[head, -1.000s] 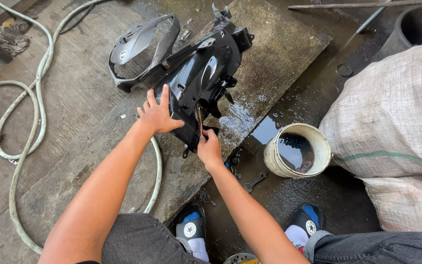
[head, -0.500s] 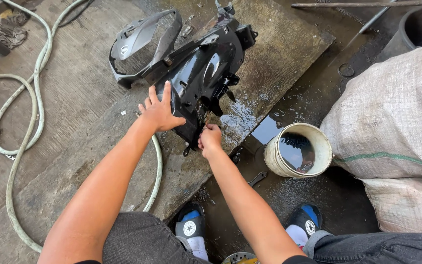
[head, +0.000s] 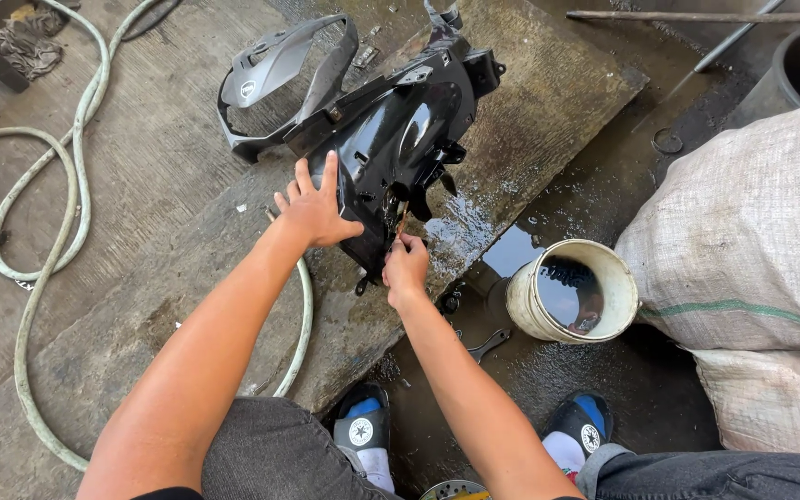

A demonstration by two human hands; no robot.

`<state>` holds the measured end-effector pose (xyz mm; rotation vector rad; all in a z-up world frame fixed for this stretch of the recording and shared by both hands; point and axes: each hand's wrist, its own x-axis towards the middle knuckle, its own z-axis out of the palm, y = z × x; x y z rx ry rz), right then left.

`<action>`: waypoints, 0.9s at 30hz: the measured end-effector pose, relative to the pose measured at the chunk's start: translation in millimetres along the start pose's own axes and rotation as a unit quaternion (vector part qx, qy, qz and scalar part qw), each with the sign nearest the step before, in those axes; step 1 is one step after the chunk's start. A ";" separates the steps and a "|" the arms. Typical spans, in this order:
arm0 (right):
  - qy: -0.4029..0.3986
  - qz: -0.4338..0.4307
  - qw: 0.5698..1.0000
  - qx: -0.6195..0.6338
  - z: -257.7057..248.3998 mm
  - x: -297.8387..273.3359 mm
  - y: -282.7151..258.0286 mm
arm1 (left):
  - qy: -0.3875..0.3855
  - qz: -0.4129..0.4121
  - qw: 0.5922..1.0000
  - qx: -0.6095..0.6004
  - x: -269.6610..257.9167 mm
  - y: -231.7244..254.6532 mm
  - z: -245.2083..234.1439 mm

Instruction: Cleaning a motorcycle plastic part using a brush and a bucket of cleaning solution

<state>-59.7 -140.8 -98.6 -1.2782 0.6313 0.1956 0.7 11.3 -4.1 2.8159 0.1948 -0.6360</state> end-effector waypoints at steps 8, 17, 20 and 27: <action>0.018 -0.066 0.992 -0.102 -2.2 10.3 25.5 | 0.007 0.004 1.000 0.006 3.3 -0.8 -1.4; -0.062 -0.093 0.989 -0.093 -32.8 -0.2 20.6 | 0.003 0.003 1.000 -0.007 6.4 -9.9 3.6; -0.075 -0.105 0.983 -0.131 -35.4 -2.6 11.7 | 0.003 0.002 1.000 -0.005 5.1 -8.6 3.1; -0.080 -0.129 0.944 -0.293 -53.4 -41.0 -9.0 | 0.004 -0.003 1.000 -0.009 7.3 -10.2 2.2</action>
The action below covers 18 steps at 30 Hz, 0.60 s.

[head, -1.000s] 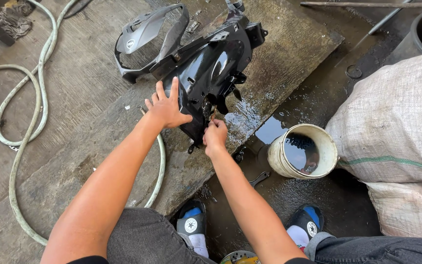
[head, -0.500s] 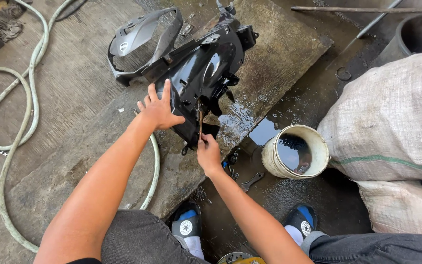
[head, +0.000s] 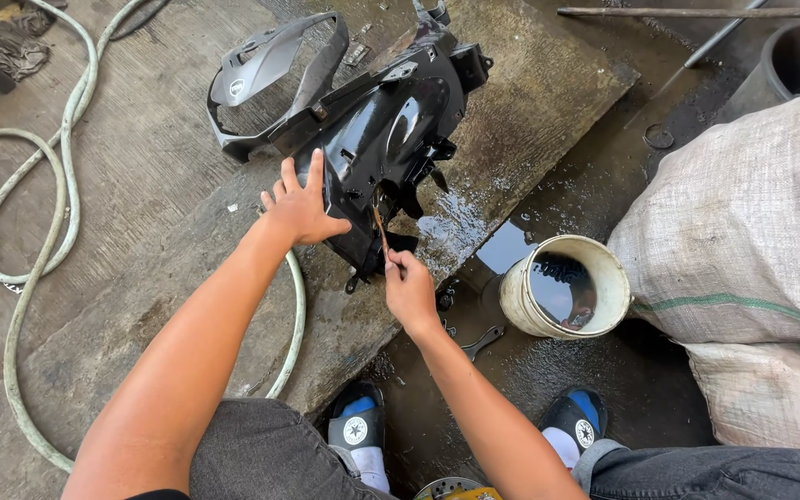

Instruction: Cleaning a motorcycle plastic part using a brush and a bucket of cleaning solution

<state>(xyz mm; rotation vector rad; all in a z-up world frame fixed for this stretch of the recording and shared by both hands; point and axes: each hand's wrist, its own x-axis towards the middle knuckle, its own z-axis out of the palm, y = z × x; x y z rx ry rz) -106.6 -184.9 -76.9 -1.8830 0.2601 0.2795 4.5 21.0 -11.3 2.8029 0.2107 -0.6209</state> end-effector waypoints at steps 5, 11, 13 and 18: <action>0.019 -0.009 0.999 -0.029 12.9 46.2 10.7 | 0.002 0.005 1.000 0.000 -5.9 4.4 -0.5; 0.010 -0.044 0.999 -0.017 6.5 8.3 -10.6 | -0.003 0.004 1.000 0.005 -5.8 6.2 -3.2; 0.009 -0.043 0.999 -0.015 6.5 11.7 -6.5 | -0.002 0.007 1.000 0.003 -6.3 6.2 -4.4; 0.009 -0.095 0.987 -0.127 -3.4 24.1 -24.0 | -0.003 0.006 1.000 0.005 -4.0 3.6 -4.2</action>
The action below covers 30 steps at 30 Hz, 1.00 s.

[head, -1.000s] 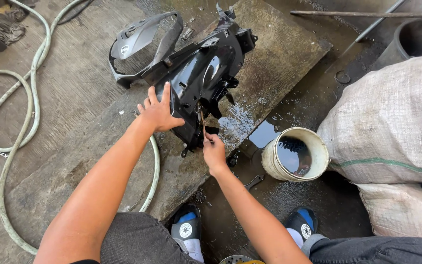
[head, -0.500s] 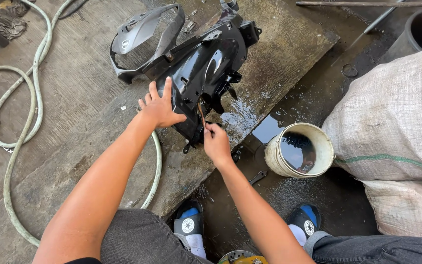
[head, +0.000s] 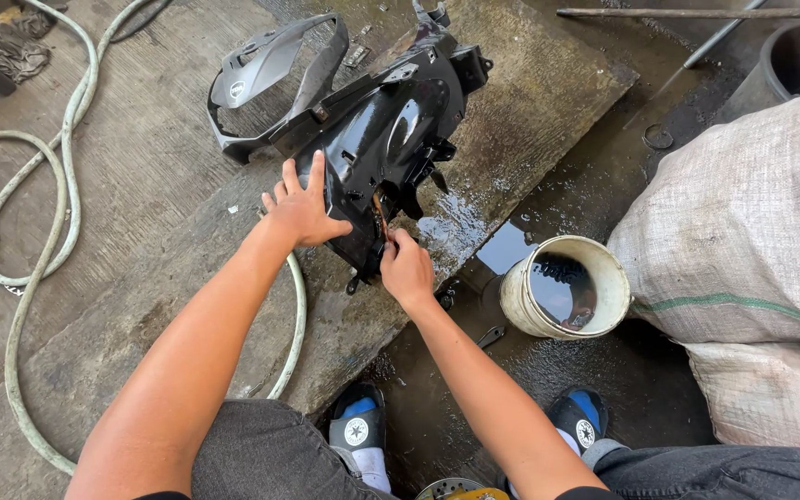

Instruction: Cleaning a motorcycle plastic part using a brush and a bucket of cleaning solution

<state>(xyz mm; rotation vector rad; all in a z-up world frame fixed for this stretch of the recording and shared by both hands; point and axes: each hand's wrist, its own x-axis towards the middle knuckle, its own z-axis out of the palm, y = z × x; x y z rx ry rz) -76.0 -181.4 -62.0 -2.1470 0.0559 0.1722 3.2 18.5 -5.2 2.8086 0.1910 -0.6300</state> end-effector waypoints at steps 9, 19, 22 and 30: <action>-0.048 0.001 0.996 -0.081 -16.3 -24.9 -2.8 | -0.002 0.001 1.000 -0.005 -0.9 2.4 2.0; -0.002 0.023 0.992 -0.124 -51.6 32.8 22.3 | -0.007 -0.009 1.000 0.011 1.3 12.9 6.0; 0.022 0.034 0.987 -0.158 -77.8 39.9 26.9 | 0.002 -0.007 1.000 0.008 0.5 15.9 7.0; -0.026 0.056 0.976 -0.207 -81.8 75.8 31.4 | -0.014 -0.007 1.000 0.016 -0.4 22.0 4.7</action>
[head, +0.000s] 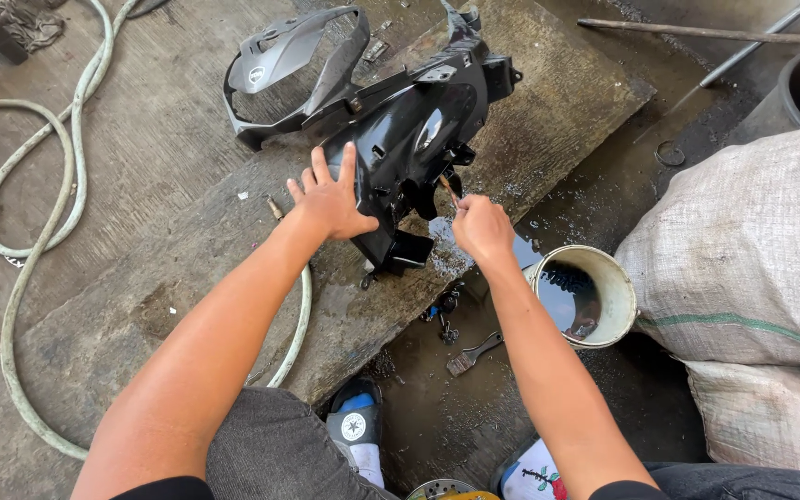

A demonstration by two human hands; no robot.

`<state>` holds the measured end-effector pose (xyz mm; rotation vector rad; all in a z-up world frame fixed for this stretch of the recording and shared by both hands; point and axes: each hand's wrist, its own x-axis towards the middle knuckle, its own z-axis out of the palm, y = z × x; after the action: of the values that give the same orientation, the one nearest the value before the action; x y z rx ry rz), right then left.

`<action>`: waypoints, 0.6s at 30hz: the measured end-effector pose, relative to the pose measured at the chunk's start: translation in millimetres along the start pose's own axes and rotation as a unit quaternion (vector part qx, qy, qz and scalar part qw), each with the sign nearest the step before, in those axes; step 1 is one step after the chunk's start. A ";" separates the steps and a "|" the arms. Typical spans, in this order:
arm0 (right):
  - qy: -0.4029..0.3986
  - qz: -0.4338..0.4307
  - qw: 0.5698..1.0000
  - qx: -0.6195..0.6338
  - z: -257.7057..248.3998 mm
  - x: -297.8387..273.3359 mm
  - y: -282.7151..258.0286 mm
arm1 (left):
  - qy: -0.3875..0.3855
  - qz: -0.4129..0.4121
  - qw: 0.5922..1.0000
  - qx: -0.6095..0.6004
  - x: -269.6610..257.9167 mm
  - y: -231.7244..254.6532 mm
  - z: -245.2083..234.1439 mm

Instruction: Cleaning a motorcycle plastic part using a brush and a bucket of cleaning solution

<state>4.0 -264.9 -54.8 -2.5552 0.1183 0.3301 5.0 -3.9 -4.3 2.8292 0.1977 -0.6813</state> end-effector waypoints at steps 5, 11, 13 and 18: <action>-0.036 -0.005 0.999 0.040 -9.2 9.9 -0.2 | -0.005 0.001 1.000 0.003 -3.2 10.5 0.3; -0.019 -0.099 0.991 -0.090 -4.0 8.8 5.3 | -0.003 0.004 1.000 0.000 0.6 5.5 3.1; 0.012 -0.160 0.976 -0.150 4.9 15.5 12.6 | 0.001 0.008 1.000 0.007 1.7 8.7 1.3; 0.066 -0.291 0.913 -0.278 -7.1 31.5 36.6 | 0.004 0.017 1.000 0.015 -1.5 13.5 -0.4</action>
<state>30.3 -300.0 -76.1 -2.9965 -0.7823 -0.0578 6.3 -17.0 -0.8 2.8584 0.1428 -0.6704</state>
